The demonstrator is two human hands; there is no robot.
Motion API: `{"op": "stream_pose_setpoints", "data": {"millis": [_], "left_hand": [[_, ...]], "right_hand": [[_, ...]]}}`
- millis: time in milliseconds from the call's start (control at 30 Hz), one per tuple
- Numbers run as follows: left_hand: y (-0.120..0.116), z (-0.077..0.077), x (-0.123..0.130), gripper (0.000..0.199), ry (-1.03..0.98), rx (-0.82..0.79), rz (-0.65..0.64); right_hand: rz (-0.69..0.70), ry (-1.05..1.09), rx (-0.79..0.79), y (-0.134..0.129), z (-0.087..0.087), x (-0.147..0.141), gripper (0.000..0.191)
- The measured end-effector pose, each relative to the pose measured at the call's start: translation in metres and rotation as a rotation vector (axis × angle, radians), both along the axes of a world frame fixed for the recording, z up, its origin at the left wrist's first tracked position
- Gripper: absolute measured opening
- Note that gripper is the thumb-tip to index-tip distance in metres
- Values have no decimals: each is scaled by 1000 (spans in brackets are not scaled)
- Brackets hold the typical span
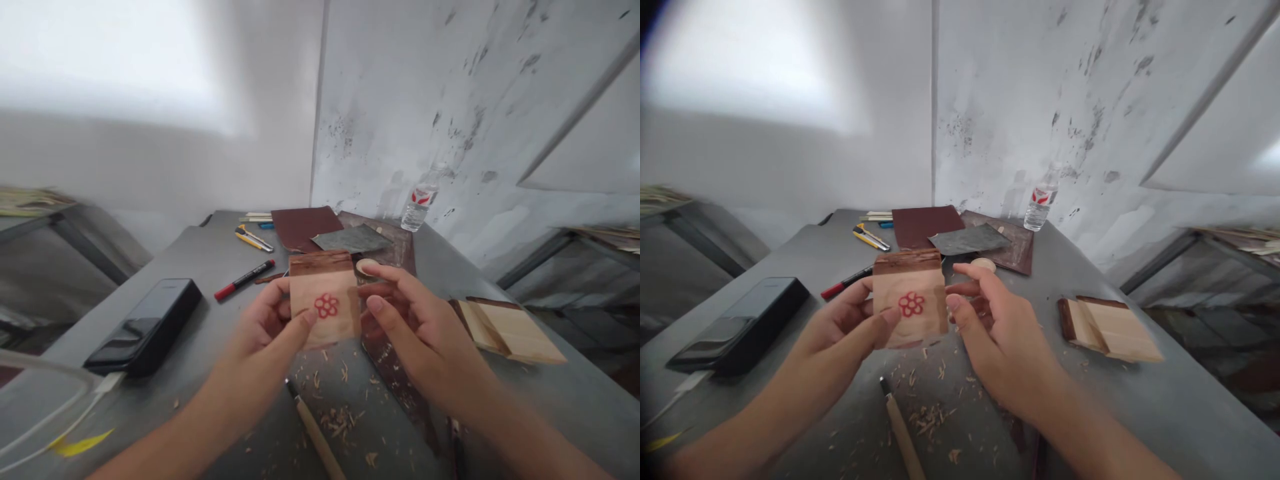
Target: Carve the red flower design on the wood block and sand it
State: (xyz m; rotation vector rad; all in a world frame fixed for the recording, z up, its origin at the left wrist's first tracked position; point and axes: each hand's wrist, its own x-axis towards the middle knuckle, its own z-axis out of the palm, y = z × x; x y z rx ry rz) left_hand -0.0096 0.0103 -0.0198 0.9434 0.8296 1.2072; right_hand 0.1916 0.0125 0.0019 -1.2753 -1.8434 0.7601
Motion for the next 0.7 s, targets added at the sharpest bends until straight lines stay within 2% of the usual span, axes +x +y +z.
{"op": "stream_pose_setpoints", "data": {"millis": [100, 300, 467, 700], "left_hand": [[4, -1, -4, 26, -25, -37, 52], [2, -7, -4, 34, -24, -46, 18], [1, -6, -3, 32, -76, -29, -11], [-2, -3, -2, 33, -163, -108, -18]], "right_hand": [[29, -92, -2, -1, -2, -2, 34], [54, -296, 86, -5, -6, -9, 36], [60, -348, 135, -6, -7, -8, 35], [75, -398, 108, -9, -5, -10, 38]]}}
